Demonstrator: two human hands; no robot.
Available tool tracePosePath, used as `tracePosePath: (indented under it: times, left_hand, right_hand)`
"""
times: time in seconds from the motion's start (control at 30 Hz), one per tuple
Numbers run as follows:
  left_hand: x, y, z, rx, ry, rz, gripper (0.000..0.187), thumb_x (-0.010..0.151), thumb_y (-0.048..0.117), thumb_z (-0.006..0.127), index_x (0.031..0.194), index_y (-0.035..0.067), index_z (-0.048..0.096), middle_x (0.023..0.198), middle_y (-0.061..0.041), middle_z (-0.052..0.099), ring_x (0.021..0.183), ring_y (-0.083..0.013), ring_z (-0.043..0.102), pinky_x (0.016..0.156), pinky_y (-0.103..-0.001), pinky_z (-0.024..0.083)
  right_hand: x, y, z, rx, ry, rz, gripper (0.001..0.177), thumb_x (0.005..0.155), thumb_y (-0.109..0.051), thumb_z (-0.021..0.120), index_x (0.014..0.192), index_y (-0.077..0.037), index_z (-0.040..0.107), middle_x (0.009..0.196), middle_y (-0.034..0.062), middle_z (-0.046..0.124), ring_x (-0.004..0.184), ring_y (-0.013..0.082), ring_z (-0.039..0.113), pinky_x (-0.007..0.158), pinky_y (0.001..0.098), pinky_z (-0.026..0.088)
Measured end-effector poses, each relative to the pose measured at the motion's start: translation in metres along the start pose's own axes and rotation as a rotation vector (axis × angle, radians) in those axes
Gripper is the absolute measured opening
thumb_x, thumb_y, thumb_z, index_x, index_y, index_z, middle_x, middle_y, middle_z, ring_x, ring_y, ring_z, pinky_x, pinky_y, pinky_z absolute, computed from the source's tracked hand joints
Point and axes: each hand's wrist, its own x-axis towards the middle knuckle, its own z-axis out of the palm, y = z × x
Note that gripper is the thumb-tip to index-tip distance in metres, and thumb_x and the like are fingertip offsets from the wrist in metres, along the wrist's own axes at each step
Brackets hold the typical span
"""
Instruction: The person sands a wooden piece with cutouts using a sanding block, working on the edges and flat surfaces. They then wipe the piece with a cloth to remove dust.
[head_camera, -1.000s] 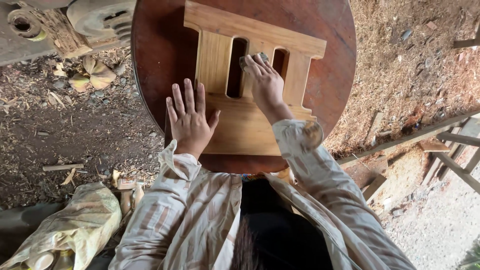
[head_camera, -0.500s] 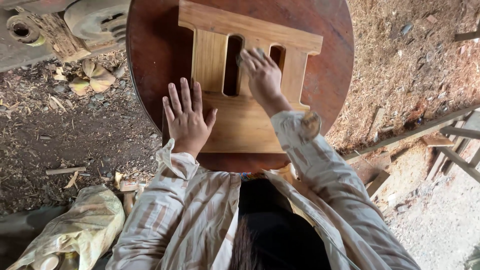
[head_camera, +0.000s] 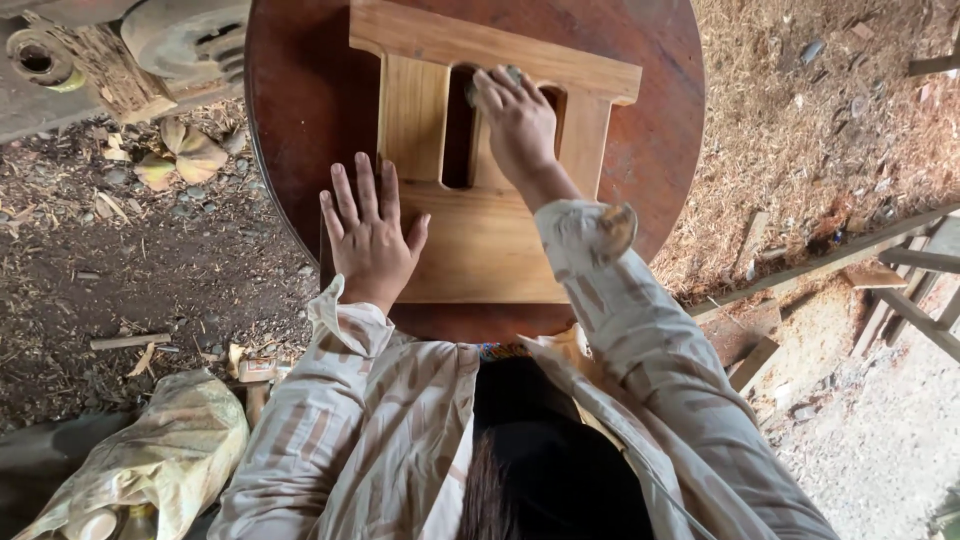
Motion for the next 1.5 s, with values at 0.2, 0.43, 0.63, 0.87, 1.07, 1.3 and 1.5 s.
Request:
tracePosePath:
  times: [0.2, 0.43, 0.63, 0.87, 1.07, 1.3, 1.5]
  left_hand:
    - [0.0, 0.0, 0.005, -0.009, -0.028, -0.026, 0.081, 0.106, 0.063, 0.043, 0.168, 0.012, 0.027, 0.17, -0.021, 0.024, 0.154, -0.0459, 0.019, 0.122, -0.061, 0.023]
    - [0.003, 0.001, 0.008, -0.098, -0.053, -0.049, 0.082, 0.104, 0.06, 0.047, 0.168, 0.013, 0.026, 0.171, -0.019, 0.022, 0.155, -0.0452, 0.016, 0.123, -0.06, 0.018]
    - [0.001, 0.0, 0.008, -0.099, -0.052, -0.048, 0.082, 0.103, 0.061, 0.048, 0.167, 0.015, 0.027, 0.171, -0.018, 0.022, 0.156, -0.0447, 0.018, 0.124, -0.059, 0.019]
    - [0.003, -0.001, 0.009, -0.12, -0.069, -0.053, 0.085, 0.101, 0.061, 0.053, 0.167, 0.016, 0.026, 0.171, -0.017, 0.02, 0.156, -0.0443, 0.019, 0.124, -0.06, 0.022]
    - [0.002, 0.0, 0.005, -0.101, -0.039, -0.041, 0.079, 0.105, 0.06, 0.047, 0.167, 0.014, 0.028, 0.171, -0.018, 0.024, 0.155, -0.0446, 0.02, 0.124, -0.059, 0.019]
    - [0.0, 0.001, 0.003, -0.082, -0.06, -0.034, 0.081, 0.104, 0.06, 0.048, 0.167, 0.014, 0.027, 0.171, -0.017, 0.024, 0.155, -0.0449, 0.021, 0.123, -0.059, 0.022]
    - [0.003, 0.002, 0.005, -0.119, -0.067, -0.048, 0.083, 0.103, 0.061, 0.052, 0.167, 0.015, 0.026, 0.171, -0.017, 0.021, 0.155, -0.0453, 0.019, 0.124, -0.06, 0.022]
  right_hand:
    - [0.046, 0.048, 0.013, 0.088, -0.421, 0.507, 0.03, 0.099, -0.047, 0.054, 0.123, -0.043, 0.072, 0.146, -0.0029, 0.057, 0.089, 0.0343, 0.077, 0.068, 0.0486, 0.059]
    - [0.068, 0.069, -0.01, 0.382, -0.444, 0.18, 0.008, 0.086, -0.005, 0.083, 0.087, -0.006, 0.075, 0.134, 0.0225, 0.064, 0.122, 0.0387, 0.056, 0.102, 0.0534, 0.042]
    - [0.076, 0.092, -0.006, 0.399, -0.372, 0.287, 0.049, 0.067, -0.005, 0.097, 0.107, -0.008, 0.069, 0.097, 0.0071, 0.07, 0.087, 0.0252, 0.065, 0.073, 0.0377, 0.051]
    - [0.097, 0.051, -0.023, 0.365, -0.4, -0.23, 0.007, 0.091, -0.007, 0.084, 0.098, -0.007, 0.084, 0.104, 0.004, 0.068, 0.101, 0.0288, 0.052, 0.083, 0.0396, 0.049]
    - [0.079, 0.058, 0.003, 0.213, -0.34, -0.384, 0.028, 0.081, 0.011, 0.072, 0.093, -0.012, 0.082, 0.106, 0.0015, 0.069, 0.096, 0.0268, 0.052, 0.087, 0.0411, 0.035]
    - [0.091, 0.053, -0.026, 0.357, -0.627, 0.191, 0.026, 0.1, -0.008, 0.073, 0.11, 0.009, 0.056, 0.114, 0.0261, 0.047, 0.099, 0.0396, 0.047, 0.088, 0.047, 0.054]
    - [0.089, 0.057, -0.028, 0.176, -0.418, -0.319, 0.017, 0.089, -0.001, 0.081, 0.092, -0.018, 0.083, 0.11, 0.002, 0.074, 0.109, 0.0298, 0.058, 0.094, 0.0473, 0.034]
